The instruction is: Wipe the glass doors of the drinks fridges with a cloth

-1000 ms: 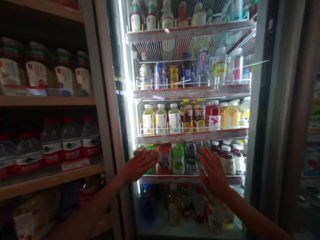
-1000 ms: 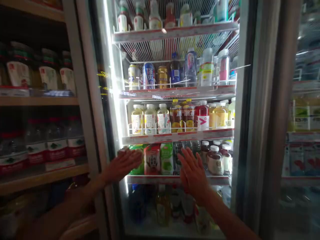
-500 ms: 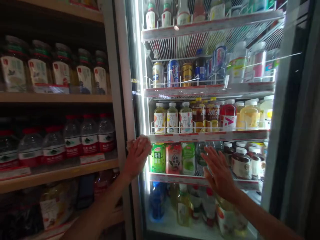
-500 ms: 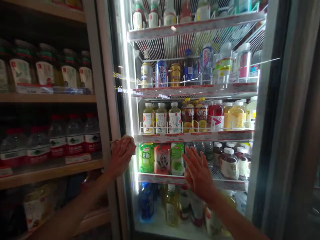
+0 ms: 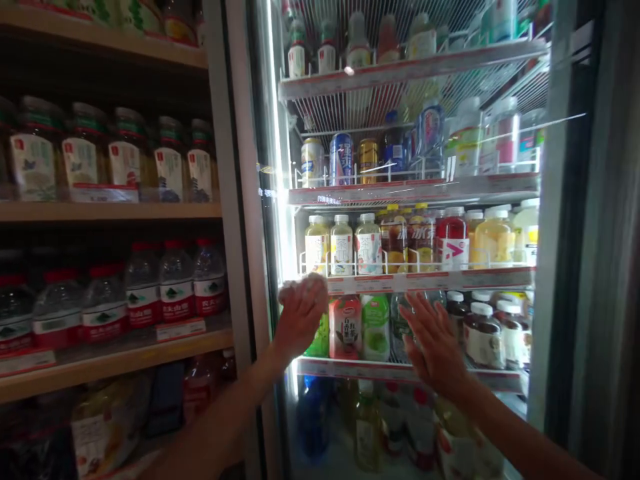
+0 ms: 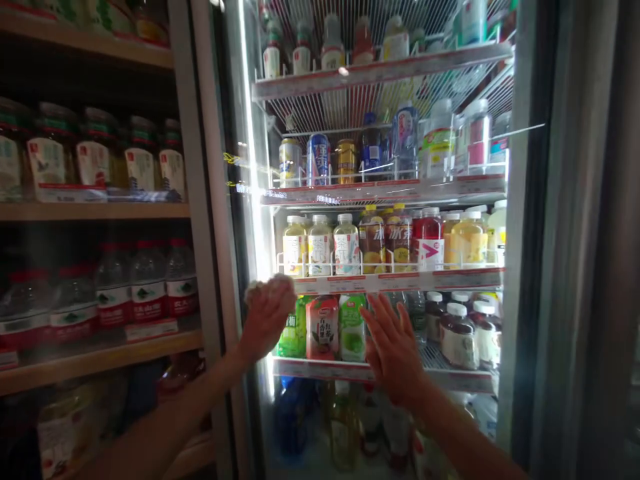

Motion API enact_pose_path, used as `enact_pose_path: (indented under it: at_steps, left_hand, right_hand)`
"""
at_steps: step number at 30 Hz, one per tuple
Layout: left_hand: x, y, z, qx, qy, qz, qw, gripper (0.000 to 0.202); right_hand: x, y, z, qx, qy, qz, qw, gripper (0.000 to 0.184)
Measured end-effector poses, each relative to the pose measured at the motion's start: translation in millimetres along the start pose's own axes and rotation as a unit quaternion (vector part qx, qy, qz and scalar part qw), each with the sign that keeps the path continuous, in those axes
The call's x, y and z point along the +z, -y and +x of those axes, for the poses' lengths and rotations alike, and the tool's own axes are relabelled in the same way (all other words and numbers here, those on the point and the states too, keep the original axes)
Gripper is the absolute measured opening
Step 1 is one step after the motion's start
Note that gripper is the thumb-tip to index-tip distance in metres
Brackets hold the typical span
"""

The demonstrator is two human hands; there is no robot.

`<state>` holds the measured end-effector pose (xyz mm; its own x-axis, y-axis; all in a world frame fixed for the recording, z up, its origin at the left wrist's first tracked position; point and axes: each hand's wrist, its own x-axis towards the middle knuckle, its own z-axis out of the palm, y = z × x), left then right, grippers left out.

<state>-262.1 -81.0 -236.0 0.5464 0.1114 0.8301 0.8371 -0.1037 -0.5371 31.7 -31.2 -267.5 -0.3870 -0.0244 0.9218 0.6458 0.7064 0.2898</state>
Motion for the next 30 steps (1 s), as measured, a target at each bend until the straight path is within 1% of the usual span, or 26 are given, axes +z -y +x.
enact_pose_path:
  at_steps: [2,3,4,5,6,8,9,10,11,13,14,15,16,17,19,20,21,22,23,24,25,26,27,28,29,30]
  left_hand:
    - [-0.3,-6.8,-6.5,0.12,0.049,-0.026,0.991,0.045]
    - [-0.6,-4.9,-5.9,0.146,0.064,-0.035,0.987,0.044]
    - [-0.9,0.8,-1.7,0.129,0.059,-0.035,0.989,0.044]
    - [-0.7,9.4,5.9,0.075,0.036,-0.026,0.996,0.046]
    - [-0.2,19.3,15.8,0.003,0.002,-0.011,1.0,0.049]
    - [1.5,35.2,35.7,-0.132,-0.072,0.017,0.989,0.053]
    - [2.3,38.1,42.4,-0.163,-0.089,0.025,0.982,0.055]
    - [2.9,37.0,45.9,-0.155,-0.091,0.027,0.983,0.055]
    - [3.0,32.6,46.1,-0.111,-0.078,0.024,0.99,0.055]
    - [2.5,20.2,41.4,0.035,-0.027,0.007,0.999,0.051]
    - [1.9,15.9,39.9,0.107,-0.001,-0.004,0.994,0.049]
    - [1.3,14.8,41.1,0.152,0.015,-0.014,0.988,0.046]
    - [0.9,17.1,45.9,0.155,0.022,-0.019,0.987,0.043]
    - [0.9,22.2,54.1,0.119,0.015,-0.018,0.993,0.04]
    - [2.9,34.6,76.4,-0.027,-0.037,-0.001,0.999,0.039]
    - [4.7,37.8,86.9,-0.095,-0.064,0.009,0.993,0.04]
    - [6.8,37.0,94.4,-0.135,-0.082,0.014,0.987,0.042]
    - [8.9,31.5,97.6,-0.136,-0.088,0.013,0.987,0.045]
    - [10.8,21.7,96.1,-0.1,-0.078,0.006,0.992,0.048]
    - [12.2,9.2,90.5,-0.03,-0.054,-0.006,0.998,0.051]
    - [13.0,-4.0,82.4,0.058,-0.023,-0.022,0.998,0.052]
    - [13.3,-15.6,73.7,0.142,0.008,-0.037,0.989,0.051]
    - [13.0,-23.6,66.9,0.203,0.033,-0.047,0.977,0.049]
    - [12.3,-26.9,63.7,0.23,0.051,-0.051,0.971,0.048]
    - [11.6,-25.3,65.2,0.218,0.057,-0.049,0.973,0.047]
    - [11.2,-19.5,71.4,0.172,0.051,-0.042,0.983,0.047]
  right_hand:
    - [1.5,2.3,1.2,-0.014,0.013,-0.002,1.0,0.066]
    - [2.1,3.2,2.2,-0.02,0.016,-0.003,1.0,0.066]
    - [2.5,3.7,3.8,-0.022,0.018,-0.004,1.0,0.066]
    - [2.6,3.8,6.2,-0.019,0.016,-0.005,1.0,0.066]
    - [2.5,3.5,9.0,-0.012,0.012,-0.006,1.0,0.066]
    - [1.7,2.0,14.7,0.003,-0.001,-0.009,1.0,0.066]
    - [1.2,0.9,16.5,0.008,-0.005,-0.011,1.0,0.066]
    - [0.7,-0.3,17.2,0.011,-0.008,-0.013,1.0,0.065]
    - [0.2,-1.6,16.7,0.011,-0.01,-0.015,1.0,0.065]
    - [-0.8,-4.9,12.4,0.007,-0.005,-0.02,1.0,0.064]
    - [-1.6,-7.0,9.6,0.005,0.001,-0.022,1.0,0.064]
    - [-2.6,-9.3,7.0,0.003,0.005,-0.024,1.0,0.064]
    - [-3.9,-11.7,5.0,0.001,0.007,-0.024,1.0,0.065]
    - [-5.4,-14.0,4.0,0.002,0.007,-0.024,1.0,0.065]
    - [-8.9,-17.5,4.6,0.01,-0.002,-0.025,1.0,0.066]
    - [-10.5,-18.3,5.7,0.014,-0.01,-0.026,1.0,0.066]
    - [-11.8,-18.3,6.8,0.018,-0.017,-0.026,0.999,0.066]
    - [-12.7,-17.6,7.5,0.02,-0.023,-0.025,0.999,0.066]
    - [-13.3,-16.5,7.7,0.018,-0.026,-0.023,0.999,0.065]
    - [-13.6,-15.3,7.1,0.014,-0.025,-0.021,0.999,0.065]
    - [-13.7,-14.4,6.0,0.009,-0.023,-0.019,1.0,0.065]
    - [-13.9,-14.2,4.6,0.006,-0.019,-0.019,1.0,0.065]
    - [-14.3,-14.9,3.0,0.006,-0.013,-0.019,1.0,0.064]
    - [-15.1,-16.6,1.7,0.008,-0.009,-0.021,1.0,0.064]
    - [-16.4,-19.3,0.8,0.012,-0.006,-0.024,1.0,0.064]
    - [-18.2,-22.6,0.3,0.018,-0.005,-0.028,0.999,0.064]
